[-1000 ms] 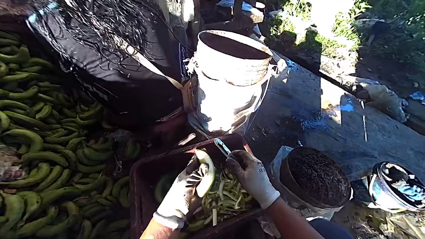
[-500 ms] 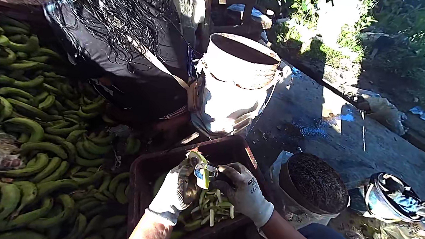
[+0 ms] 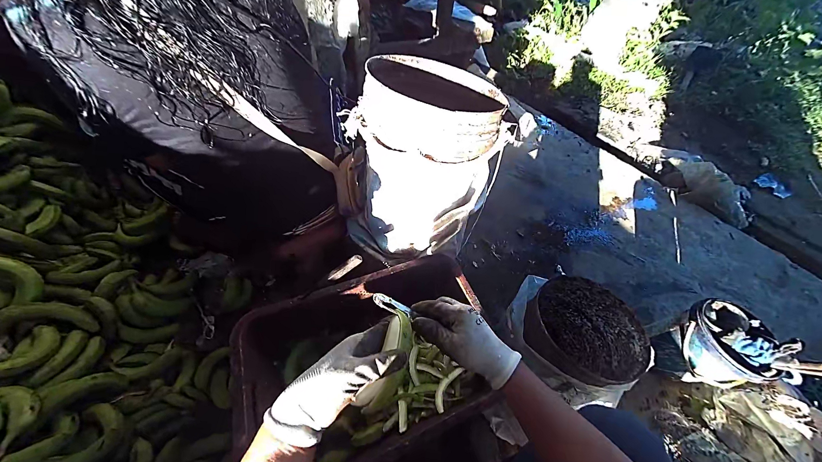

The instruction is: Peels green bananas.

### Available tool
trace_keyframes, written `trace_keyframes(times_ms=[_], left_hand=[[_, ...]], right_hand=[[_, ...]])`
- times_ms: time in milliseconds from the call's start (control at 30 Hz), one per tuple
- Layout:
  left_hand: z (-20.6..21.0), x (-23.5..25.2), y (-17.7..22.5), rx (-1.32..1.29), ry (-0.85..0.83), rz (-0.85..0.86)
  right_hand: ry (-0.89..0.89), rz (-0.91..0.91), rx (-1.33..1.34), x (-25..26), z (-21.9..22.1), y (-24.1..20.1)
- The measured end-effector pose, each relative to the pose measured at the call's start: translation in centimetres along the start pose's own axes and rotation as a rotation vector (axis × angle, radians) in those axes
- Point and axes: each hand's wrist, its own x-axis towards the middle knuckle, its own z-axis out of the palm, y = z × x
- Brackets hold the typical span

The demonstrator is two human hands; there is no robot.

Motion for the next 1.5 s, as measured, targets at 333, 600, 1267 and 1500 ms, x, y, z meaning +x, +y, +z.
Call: trace_keyframes(times_ms=[333,600,1267,1500], left_hand=[[-1.4,0.5,-0.8,0.675,0.271,0.030],[-0.9,0.5,-0.8,0.682,0.189,0.043],[-0.3,1.7,-2.1,-0.869,0.215,0.185],[0.7,0.0,-1.3,-0.403,0.162,0.196]], right_hand=[[0.341,-0.180,-0.433,-1.6,-0.2,-1.9],[0.444,-0.022,-0.377,-0.9,-0.4,-1.4],[0.355,-0.552,-0.314,-2.7,2.7,-1.5],[0.233,-0.011,-0.145,-0.8,1.1,-1.1]])
